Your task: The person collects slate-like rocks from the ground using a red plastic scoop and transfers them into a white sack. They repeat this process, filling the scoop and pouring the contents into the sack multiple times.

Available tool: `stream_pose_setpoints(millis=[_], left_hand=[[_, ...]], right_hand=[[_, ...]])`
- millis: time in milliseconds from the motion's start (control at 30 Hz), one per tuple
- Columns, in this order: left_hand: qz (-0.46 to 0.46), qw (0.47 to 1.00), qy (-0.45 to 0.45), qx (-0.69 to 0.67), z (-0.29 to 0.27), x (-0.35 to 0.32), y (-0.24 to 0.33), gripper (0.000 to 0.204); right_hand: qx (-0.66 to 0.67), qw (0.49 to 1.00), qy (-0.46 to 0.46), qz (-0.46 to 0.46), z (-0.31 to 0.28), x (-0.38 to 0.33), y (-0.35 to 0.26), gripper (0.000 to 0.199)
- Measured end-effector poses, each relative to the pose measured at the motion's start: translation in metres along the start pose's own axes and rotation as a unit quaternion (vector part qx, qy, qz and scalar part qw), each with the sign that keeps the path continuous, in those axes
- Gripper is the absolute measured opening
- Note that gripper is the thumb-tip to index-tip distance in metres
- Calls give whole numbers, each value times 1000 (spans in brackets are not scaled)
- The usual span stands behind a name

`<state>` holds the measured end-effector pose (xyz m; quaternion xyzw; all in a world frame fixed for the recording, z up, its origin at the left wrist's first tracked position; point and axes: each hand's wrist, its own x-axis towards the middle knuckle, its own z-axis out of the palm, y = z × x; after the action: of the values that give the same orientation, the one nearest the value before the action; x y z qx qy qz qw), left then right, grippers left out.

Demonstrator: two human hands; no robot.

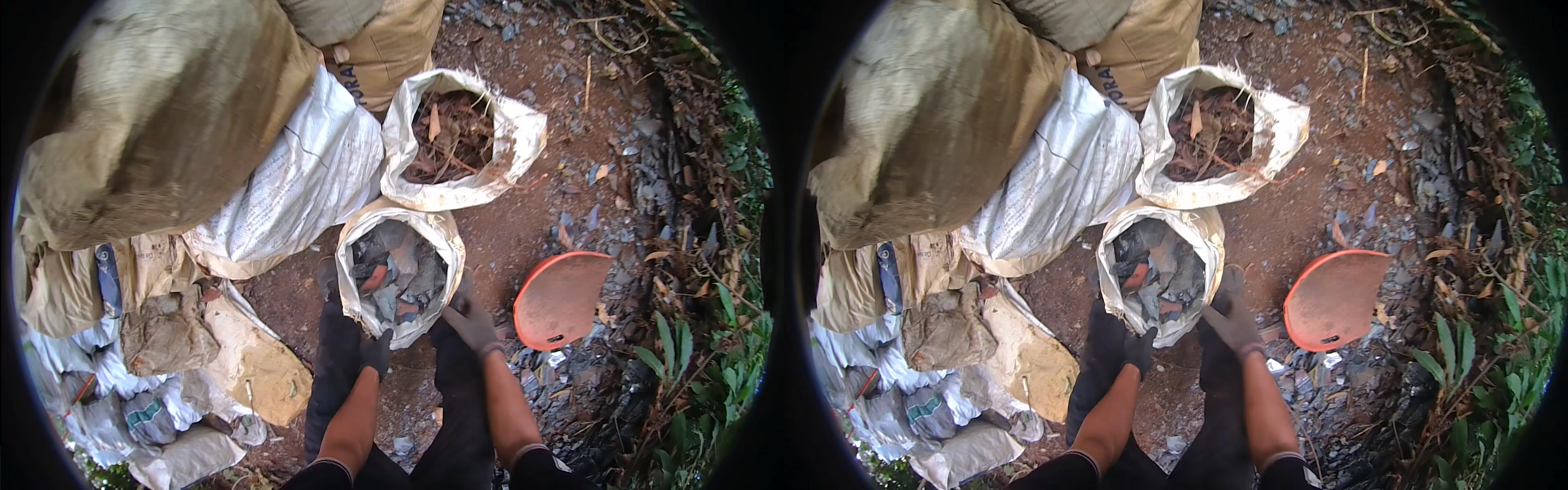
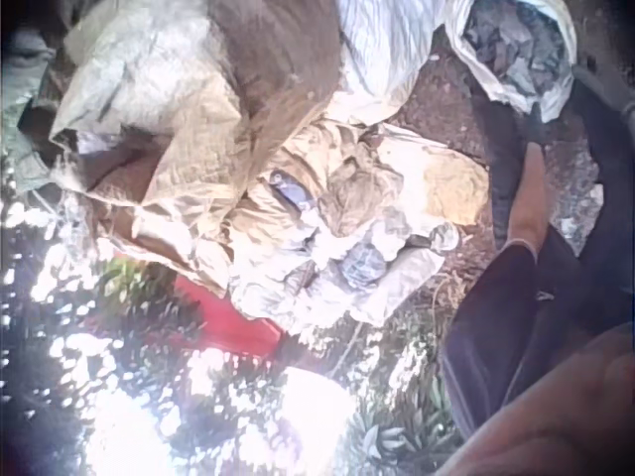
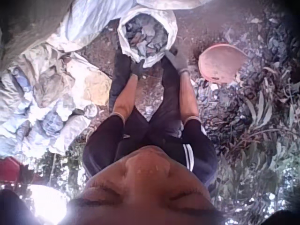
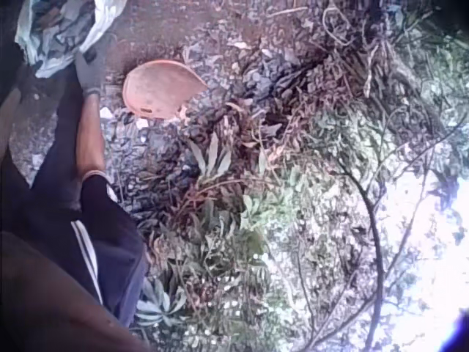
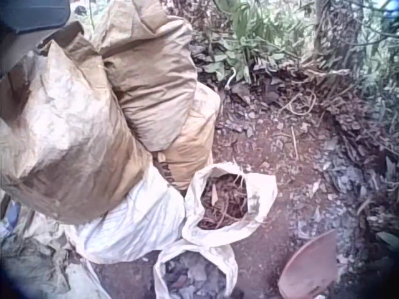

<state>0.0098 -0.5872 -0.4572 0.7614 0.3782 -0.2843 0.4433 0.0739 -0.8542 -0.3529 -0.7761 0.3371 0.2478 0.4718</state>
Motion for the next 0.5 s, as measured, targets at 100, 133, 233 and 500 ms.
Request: stream_pose_setpoints(millis=[100, 133, 233, 500], left_hand=[[-131, 979, -106, 111, -16, -2, 35, 59], [-39, 977, -123, 172, -26, 3, 23, 54], [130, 952, -194, 199, -57, 2, 32, 36], [-137, 962, -150, -181, -44, -83, 163, 26]], right_hand=[[94, 993, 60, -35, 55, 30, 10, 58], [93, 989, 100, -55, 71, 38, 17, 56], [101, 953, 270, -98, 54, 47, 6, 47], [288, 936, 194, -51, -45, 10, -26, 32]])
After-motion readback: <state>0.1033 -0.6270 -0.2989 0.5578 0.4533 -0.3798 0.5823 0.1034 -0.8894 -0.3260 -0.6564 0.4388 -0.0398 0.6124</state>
